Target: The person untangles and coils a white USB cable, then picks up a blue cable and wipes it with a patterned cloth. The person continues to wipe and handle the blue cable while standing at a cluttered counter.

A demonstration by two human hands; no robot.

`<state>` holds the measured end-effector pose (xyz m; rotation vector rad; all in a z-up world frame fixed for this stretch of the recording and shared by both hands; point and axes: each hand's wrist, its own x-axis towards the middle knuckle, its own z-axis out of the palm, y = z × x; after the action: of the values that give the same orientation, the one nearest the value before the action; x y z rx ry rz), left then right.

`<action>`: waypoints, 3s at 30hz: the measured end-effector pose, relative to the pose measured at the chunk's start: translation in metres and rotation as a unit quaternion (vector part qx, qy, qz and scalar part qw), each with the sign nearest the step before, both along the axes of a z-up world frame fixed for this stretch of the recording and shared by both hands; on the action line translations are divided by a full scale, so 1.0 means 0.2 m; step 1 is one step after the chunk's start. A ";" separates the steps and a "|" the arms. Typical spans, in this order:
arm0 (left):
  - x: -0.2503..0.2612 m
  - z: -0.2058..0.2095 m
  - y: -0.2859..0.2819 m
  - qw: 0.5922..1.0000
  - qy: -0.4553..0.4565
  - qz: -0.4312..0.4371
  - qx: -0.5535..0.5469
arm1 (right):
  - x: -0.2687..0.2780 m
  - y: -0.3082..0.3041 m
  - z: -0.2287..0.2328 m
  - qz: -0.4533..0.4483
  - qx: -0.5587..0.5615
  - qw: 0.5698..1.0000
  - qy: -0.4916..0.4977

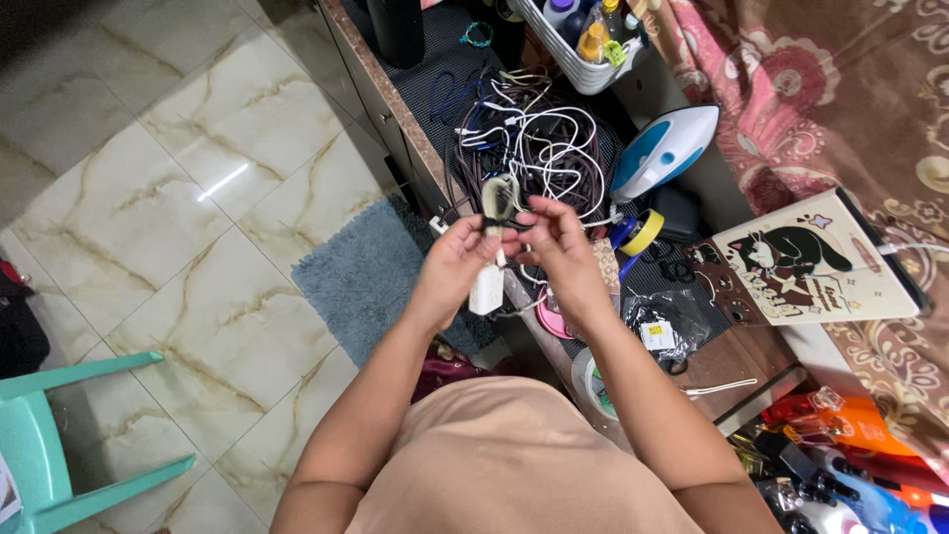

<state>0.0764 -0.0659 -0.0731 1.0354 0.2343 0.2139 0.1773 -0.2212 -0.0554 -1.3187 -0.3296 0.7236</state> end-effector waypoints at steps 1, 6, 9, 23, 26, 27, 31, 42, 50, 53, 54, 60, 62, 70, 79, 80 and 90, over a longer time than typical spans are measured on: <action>0.02 -0.05 0.02 0.999 0.008 0.003 -0.052 | 0.00 0.02 -0.01 0.015 -0.016 0.999 -0.048; 0.17 -0.28 0.23 0.982 0.026 0.012 -0.188 | 0.00 0.20 -0.17 0.075 -0.097 0.980 -0.160; 0.33 -0.39 0.39 0.983 -0.005 0.033 -0.178 | 0.07 0.40 -0.31 0.026 -0.105 0.991 -0.084; 0.93 -0.86 1.29 0.979 0.189 0.019 0.072 | 0.59 1.35 -0.81 -0.068 -0.228 0.968 -0.081; 1.05 -0.98 1.42 0.965 0.211 0.022 0.153 | 0.73 1.45 -0.83 -0.065 -0.343 0.874 -0.337; 1.08 -1.01 1.45 0.960 0.219 0.023 0.171 | 0.76 1.48 -0.83 -0.066 -0.362 0.831 -0.416; 1.16 -1.12 1.52 0.902 0.218 0.004 0.372 | 0.88 1.56 -0.80 0.025 -0.504 0.762 -0.407; 1.18 -1.05 1.47 0.798 0.096 0.013 0.594 | 0.90 1.40 -0.49 -0.121 -0.396 0.811 -0.412; 1.01 -0.65 1.10 0.828 0.018 -0.076 0.556 | 0.80 1.05 -0.35 -0.324 -0.129 0.932 -0.099; 0.98 -0.54 0.98 0.828 -0.022 -0.094 0.552 | 0.71 0.93 -0.31 -0.336 -0.010 0.938 -0.087; 0.98 -0.53 0.94 0.827 -0.033 -0.098 0.552 | 0.68 0.88 -0.29 -0.340 0.031 0.936 -0.080; 0.99 -0.66 0.77 0.870 -0.032 -0.088 0.484 | 0.52 0.65 -0.17 -0.386 0.089 0.913 -0.101; 1.00 -0.76 0.71 0.936 0.056 -0.077 0.338 | 0.50 0.54 -0.14 -0.430 0.095 0.892 -0.107; 0.86 -0.74 0.60 0.855 0.052 0.014 0.516 | 0.37 0.13 -0.03 -0.418 0.158 0.892 -0.068; 0.71 -0.41 0.27 0.749 -0.011 -0.087 0.656 | 0.17 -0.18 0.17 -0.426 0.186 0.884 -0.042; 0.72 -0.40 0.25 0.753 -0.022 -0.082 0.652 | 0.16 -0.23 0.19 -0.432 0.196 0.878 -0.054; 0.77 -0.07 0.17 0.912 -0.017 -0.154 0.379 | 0.19 -0.41 0.13 -0.451 0.145 0.879 -0.054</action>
<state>0.2306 -0.0320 -0.0863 1.8219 -0.0642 0.0261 0.2156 -0.3035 -0.0289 -1.0597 0.1095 -0.1895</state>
